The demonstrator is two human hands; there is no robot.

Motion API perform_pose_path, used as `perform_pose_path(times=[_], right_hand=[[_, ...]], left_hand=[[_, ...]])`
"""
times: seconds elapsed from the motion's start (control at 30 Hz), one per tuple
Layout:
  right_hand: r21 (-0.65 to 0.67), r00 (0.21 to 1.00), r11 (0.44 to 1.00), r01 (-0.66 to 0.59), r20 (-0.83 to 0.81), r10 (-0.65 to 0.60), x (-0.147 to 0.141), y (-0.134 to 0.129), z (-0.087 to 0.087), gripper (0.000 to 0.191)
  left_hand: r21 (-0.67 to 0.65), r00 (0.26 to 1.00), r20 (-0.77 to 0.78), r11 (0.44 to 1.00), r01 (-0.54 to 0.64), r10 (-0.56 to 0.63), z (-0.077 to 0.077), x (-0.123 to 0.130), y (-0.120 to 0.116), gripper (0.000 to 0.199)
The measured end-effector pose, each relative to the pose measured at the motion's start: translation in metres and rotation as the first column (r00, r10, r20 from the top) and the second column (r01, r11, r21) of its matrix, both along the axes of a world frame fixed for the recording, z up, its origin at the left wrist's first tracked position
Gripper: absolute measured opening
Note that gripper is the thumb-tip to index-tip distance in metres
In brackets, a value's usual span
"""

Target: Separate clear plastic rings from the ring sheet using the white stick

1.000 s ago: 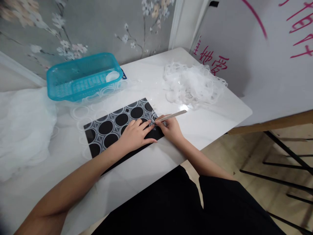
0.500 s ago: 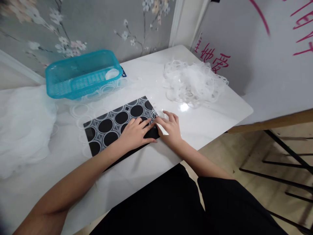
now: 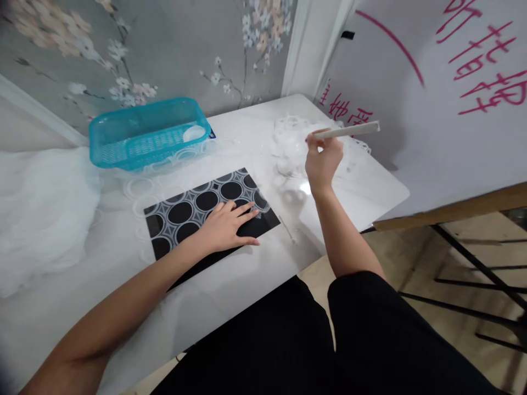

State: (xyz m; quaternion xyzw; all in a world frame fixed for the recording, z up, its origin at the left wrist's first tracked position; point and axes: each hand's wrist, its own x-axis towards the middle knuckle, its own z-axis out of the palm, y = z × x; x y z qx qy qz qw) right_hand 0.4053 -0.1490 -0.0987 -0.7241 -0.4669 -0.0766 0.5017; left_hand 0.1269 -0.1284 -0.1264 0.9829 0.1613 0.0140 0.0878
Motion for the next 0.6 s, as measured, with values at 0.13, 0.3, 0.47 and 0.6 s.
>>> perform_pose_path(times=[0.13,0.3,0.47,0.6], right_hand=[[-0.097,0.978,0.980,-0.173,-0.136,0.159,-0.054,-0.018,-0.013,0.017],[-0.181,0.870,0.873,-0.452,-0.304,0.388,-0.120,-0.042,-0.037,0.014],[-0.200,0.799,0.784,-0.587,-0.298,0.522,-0.131,-0.047,-0.044,0.015],[-0.200,0.784,0.763,-0.614,-0.267,0.561,-0.131,-0.049,-0.043,0.014]], left_hand=[[0.060,0.998,0.008,0.996,-0.061,0.060,0.006,-0.017,-0.008,0.080],[0.130,0.985,-0.029,0.978,-0.165,0.170,0.010,-0.038,-0.017,0.072],[0.157,0.981,-0.069,0.973,-0.171,0.183,0.005,-0.045,-0.024,0.073],[0.160,0.980,-0.073,0.972,-0.174,0.187,0.004,-0.045,-0.028,0.075]])
